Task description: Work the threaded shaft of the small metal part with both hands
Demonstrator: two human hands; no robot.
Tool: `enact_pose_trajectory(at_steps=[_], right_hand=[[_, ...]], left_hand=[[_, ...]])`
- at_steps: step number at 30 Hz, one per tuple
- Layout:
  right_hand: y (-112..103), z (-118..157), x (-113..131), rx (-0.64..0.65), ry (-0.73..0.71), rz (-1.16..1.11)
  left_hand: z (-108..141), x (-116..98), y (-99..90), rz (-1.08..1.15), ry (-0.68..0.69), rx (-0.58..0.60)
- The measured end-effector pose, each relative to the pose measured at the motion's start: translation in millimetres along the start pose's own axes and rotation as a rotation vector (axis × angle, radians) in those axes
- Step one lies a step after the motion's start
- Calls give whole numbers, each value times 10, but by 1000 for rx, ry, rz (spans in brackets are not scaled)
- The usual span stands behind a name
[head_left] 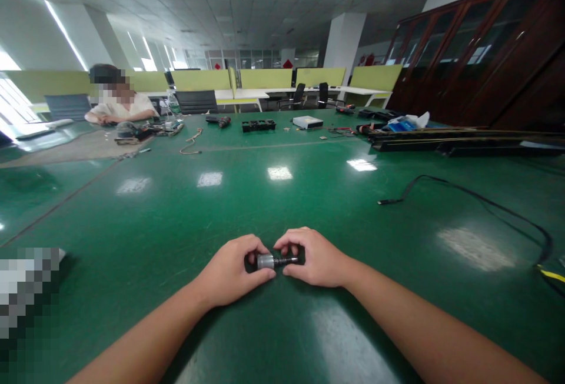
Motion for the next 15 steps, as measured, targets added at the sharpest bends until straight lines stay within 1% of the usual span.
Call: enact_pose_trajectory(at_steps=[10, 15], right_hand=[[15, 22, 110, 19, -88, 116], [21, 14, 121, 15, -101, 135]], left_hand=[[-13, 10, 10, 5, 3, -6], [-4, 10, 11, 2, 7, 1]])
Point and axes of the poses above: each hand's wrist, its own z-axis away from the middle knuckle, its own y-axis out of the palm, x = y × z, the point moved 6 cm from there along -z, towards the middle knuckle, and after that the axes turned 12 degrees about -y, right-handed, at the moved point
